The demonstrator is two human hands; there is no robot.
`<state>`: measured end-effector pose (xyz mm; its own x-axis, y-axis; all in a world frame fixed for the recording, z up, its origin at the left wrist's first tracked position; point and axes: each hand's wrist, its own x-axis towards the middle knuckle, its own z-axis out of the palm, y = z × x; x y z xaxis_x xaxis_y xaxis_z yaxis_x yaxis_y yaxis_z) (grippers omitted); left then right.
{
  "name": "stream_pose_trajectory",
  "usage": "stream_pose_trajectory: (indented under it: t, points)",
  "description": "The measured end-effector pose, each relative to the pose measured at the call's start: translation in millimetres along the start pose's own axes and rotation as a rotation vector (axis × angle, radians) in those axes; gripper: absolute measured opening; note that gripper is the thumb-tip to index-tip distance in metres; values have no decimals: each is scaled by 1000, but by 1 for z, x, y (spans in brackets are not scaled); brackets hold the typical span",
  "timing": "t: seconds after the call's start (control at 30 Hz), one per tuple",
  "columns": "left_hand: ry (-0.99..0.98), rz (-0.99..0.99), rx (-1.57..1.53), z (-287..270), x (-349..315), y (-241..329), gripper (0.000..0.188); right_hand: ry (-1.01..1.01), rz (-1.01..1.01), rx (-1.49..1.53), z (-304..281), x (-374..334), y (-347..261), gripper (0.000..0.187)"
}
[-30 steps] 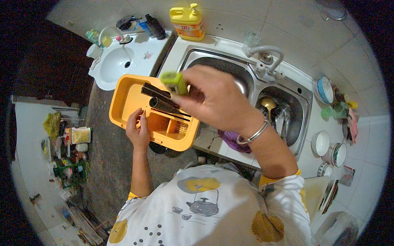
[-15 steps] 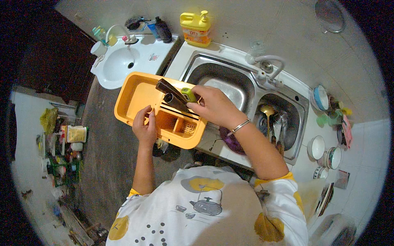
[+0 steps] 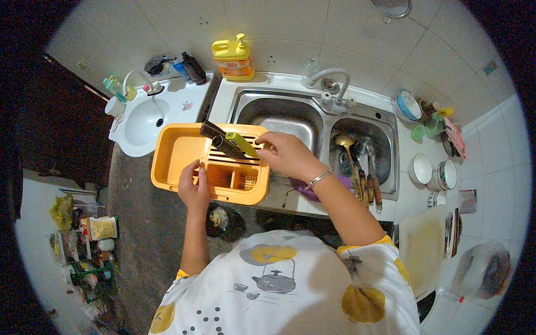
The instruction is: The person organizes kitchen utensils by placing a spatula, peeler, and knife into a yellow dish rack. They then move the rack to a counter and wipe a knife with a paper towel before rinsing it under the tap.
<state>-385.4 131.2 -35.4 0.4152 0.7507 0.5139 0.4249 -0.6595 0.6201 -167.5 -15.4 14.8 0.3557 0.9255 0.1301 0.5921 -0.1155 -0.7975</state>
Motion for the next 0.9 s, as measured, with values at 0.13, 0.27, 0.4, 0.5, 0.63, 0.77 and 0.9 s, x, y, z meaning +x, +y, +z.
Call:
stream_pose_trajectory:
  t: [0.13,0.27,0.4,0.5,0.63,0.77,0.9]
  points:
    - [-29,81,-52,-5,0,-11,20,33,151,79,7,-28,8,28]
    - [5,99,-212,-17,-11,7,24,28,275,146,16,-55,19,27]
    - [-164,116,-457,-16,-15,34,20,169,177,71,7,-82,37,24]
    - [-339,205,-661,9,-21,73,19,280,236,49,-20,-111,45,25]
    - [-570,227,-752,53,-37,125,22,439,297,-29,-59,-157,56,25]
    - [-789,216,-720,116,-56,190,21,571,425,32,-118,-223,81,25]
    - [-1118,-70,-976,205,-78,263,15,839,479,153,-214,-308,117,21]
